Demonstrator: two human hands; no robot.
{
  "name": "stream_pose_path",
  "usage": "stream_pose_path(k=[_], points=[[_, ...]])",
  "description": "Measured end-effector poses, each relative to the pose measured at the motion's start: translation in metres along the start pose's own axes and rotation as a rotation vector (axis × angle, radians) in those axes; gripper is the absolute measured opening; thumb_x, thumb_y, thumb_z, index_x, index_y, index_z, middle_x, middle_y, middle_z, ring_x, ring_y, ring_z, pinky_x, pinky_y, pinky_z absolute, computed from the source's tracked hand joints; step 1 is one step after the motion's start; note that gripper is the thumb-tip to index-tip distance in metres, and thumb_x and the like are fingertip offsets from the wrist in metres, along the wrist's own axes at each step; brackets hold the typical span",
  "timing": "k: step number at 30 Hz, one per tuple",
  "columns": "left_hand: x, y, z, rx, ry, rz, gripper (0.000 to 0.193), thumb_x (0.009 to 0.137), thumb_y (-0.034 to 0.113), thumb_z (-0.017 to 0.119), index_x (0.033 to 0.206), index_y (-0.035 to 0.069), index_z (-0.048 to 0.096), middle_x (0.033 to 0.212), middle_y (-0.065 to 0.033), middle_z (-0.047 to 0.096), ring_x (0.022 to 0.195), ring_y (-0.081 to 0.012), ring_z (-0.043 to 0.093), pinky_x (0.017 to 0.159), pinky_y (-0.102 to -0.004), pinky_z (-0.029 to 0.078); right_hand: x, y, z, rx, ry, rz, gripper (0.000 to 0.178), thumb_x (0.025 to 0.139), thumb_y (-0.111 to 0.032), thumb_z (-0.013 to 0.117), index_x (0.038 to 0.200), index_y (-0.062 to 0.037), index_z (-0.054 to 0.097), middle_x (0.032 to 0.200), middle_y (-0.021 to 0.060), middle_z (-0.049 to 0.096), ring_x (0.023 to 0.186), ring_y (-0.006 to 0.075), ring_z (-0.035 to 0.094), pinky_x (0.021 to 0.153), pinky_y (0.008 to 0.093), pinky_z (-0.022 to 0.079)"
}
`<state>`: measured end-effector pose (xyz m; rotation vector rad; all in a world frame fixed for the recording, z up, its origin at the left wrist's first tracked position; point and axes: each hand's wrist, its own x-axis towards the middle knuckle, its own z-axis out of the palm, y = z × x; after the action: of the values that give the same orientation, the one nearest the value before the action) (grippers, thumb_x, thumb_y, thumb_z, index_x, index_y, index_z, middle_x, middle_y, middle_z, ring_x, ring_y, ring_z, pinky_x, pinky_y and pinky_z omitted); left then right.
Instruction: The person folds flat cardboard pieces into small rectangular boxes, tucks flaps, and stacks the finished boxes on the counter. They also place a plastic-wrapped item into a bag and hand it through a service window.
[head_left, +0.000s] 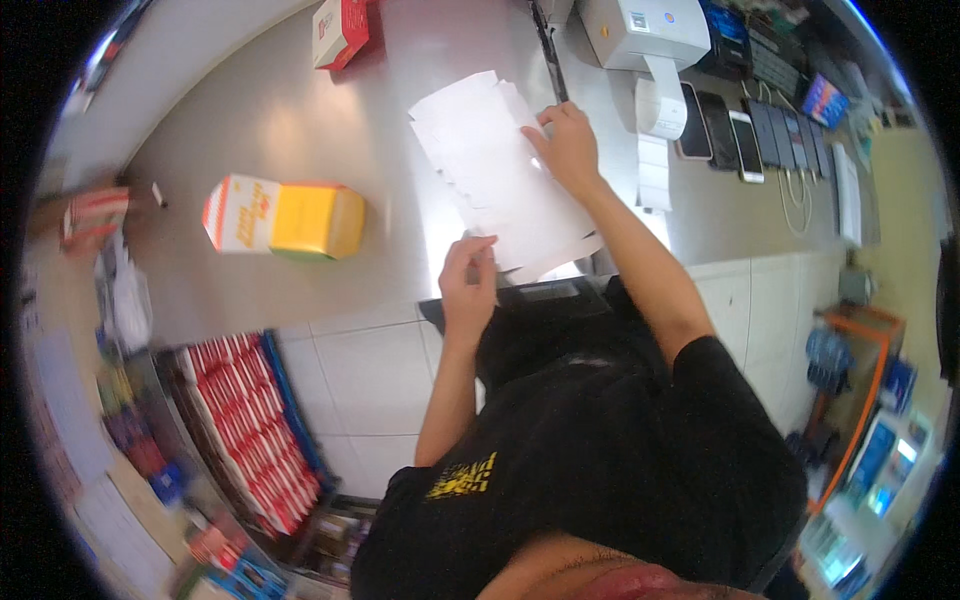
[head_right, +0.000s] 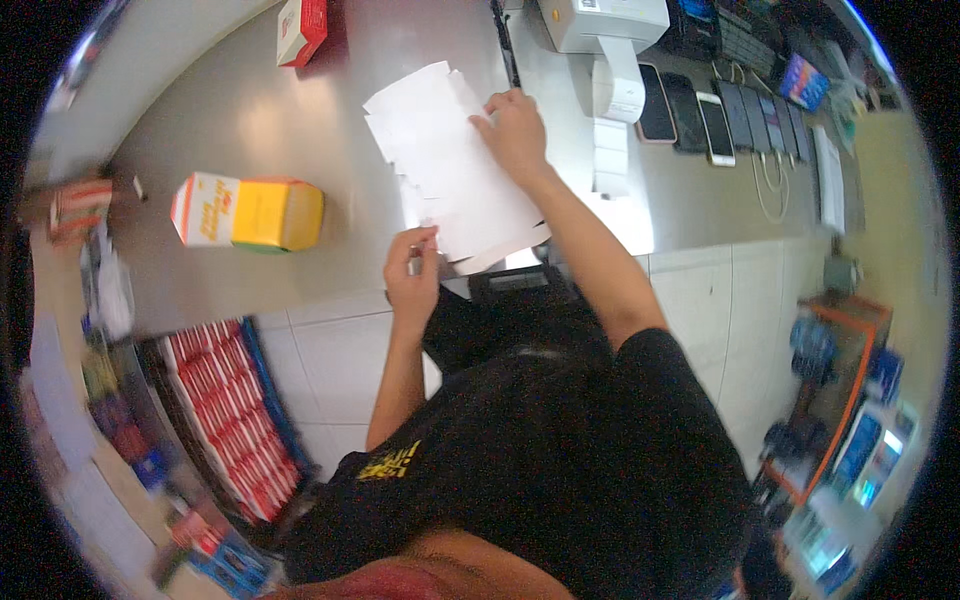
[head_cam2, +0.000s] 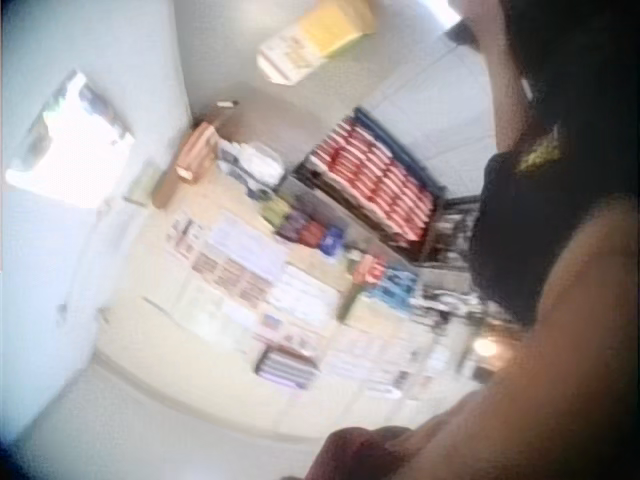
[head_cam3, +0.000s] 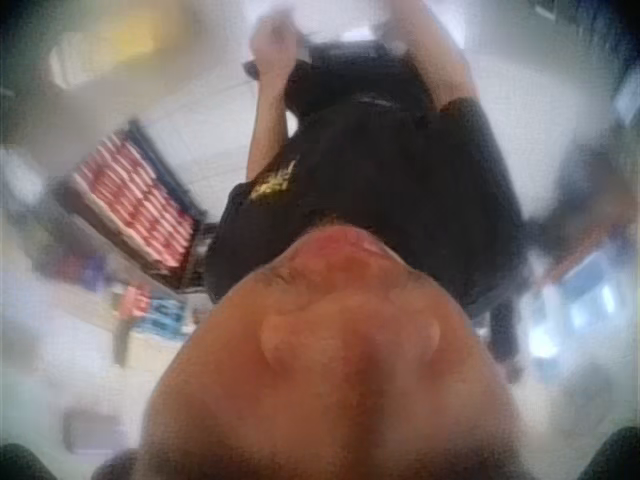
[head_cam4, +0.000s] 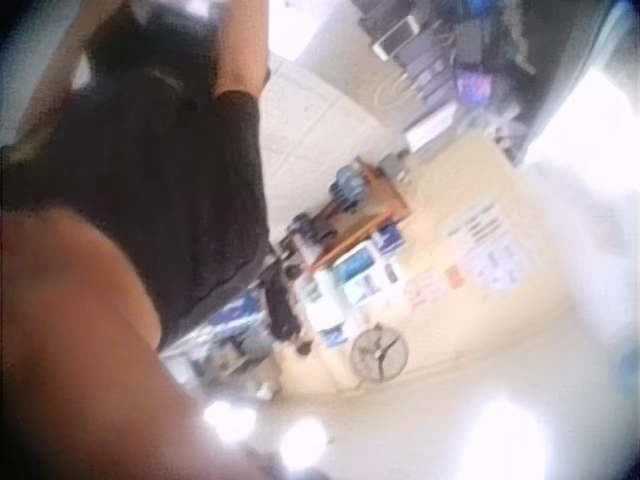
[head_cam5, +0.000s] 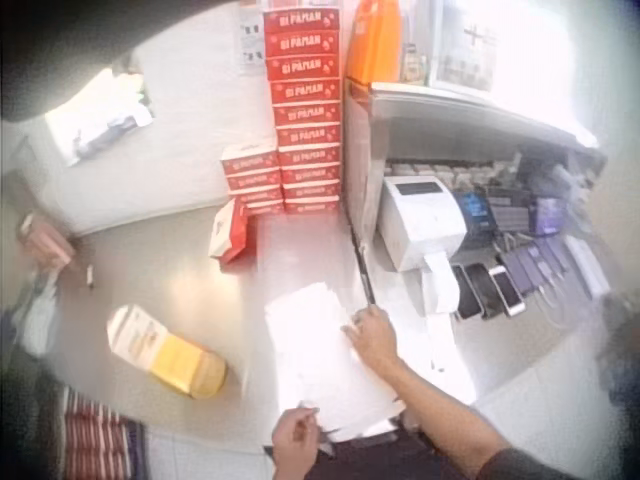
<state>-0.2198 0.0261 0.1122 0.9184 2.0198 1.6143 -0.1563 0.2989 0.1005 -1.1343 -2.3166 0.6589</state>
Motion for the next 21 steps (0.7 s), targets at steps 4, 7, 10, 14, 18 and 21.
stream_pose_path(k=[4,7,10,14,18,21], points=[[-0.032,0.048,0.051,-0.255,0.131,0.034,0.019,0.101,0.006,0.066,0.119,0.000,0.063,0.109,-0.0083,0.066,0.090,-0.0141,0.062,0.079,-0.0273,0.052,-0.050,-0.022,-0.065,0.651,-0.120,0.075,0.031,0.089,-0.014,0.074,0.116,-0.0030,0.063,0.099,0.0147,0.076,0.086,0.0309,0.074,0.077,0.0375,0.058],[-0.018,0.089,0.079,-0.268,0.119,0.280,0.022,0.099,0.005,0.068,0.118,0.001,0.057,0.113,-0.0074,0.060,0.096,-0.0139,0.060,0.081,-0.0263,0.052,-0.095,-0.026,-0.131,0.953,0.036,-0.079,0.039,0.089,-0.005,0.070,0.127,-0.0039,0.061,0.102,0.0153,0.075,0.089,0.0236,0.074,0.072,0.0348,0.059],[-0.027,0.146,0.120,-0.335,0.062,0.404,0.024,0.097,0.005,0.071,0.115,0.002,0.055,0.114,-0.0055,0.055,0.098,-0.0127,0.058,0.079,-0.0262,0.052,-0.151,-0.010,-0.175,0.959,0.069,-0.163,0.044,0.089,-0.001,0.067,0.132,-0.0046,0.060,0.110,0.0152,0.073,0.092,0.0187,0.072,0.070,0.0311,0.059],[-0.059,0.167,0.142,-0.137,0.002,0.457,0.024,0.098,0.008,0.072,0.114,0.004,0.055,0.102,-0.0032,0.057,0.088,-0.0107,0.058,0.069,-0.0238,0.051,-0.213,-0.002,-0.188,0.767,0.067,-0.335,0.041,0.091,0.003,0.066,0.131,-0.0059,0.063,0.114,0.0104,0.070,0.092,0.0158,0.069,0.067,0.0280,0.058],[-0.081,0.160,0.122,-0.349,0.009,0.251,0.016,0.101,0.010,0.069,0.109,0.003,0.057,0.100,-0.0042,0.062,0.083,-0.0106,0.062,0.068,-0.0245,0.056,-0.243,-0.001,-0.178,0.674,0.148,-0.433,0.034,0.093,0.003,0.066,0.127,-0.0038,0.065,0.110,0.0103,0.071,0.092,0.0139,0.068,0.072,0.0274,0.057],[-0.094,0.133,0.089,-0.605,-0.074,0.051,0.012,0.104,0.013,0.064,0.107,0.002,0.059,0.102,-0.0071,0.067,0.090,-0.0143,0.068,0.077,-0.0285,0.062,-0.253,-0.013,-0.161,1.113,0.104,-0.136,0.027,0.095,0.003,0.064,0.122,-0.0002,0.066,0.108,0.0112,0.071,0.094,0.0128,0.068,0.078,0.0256,0.055]])
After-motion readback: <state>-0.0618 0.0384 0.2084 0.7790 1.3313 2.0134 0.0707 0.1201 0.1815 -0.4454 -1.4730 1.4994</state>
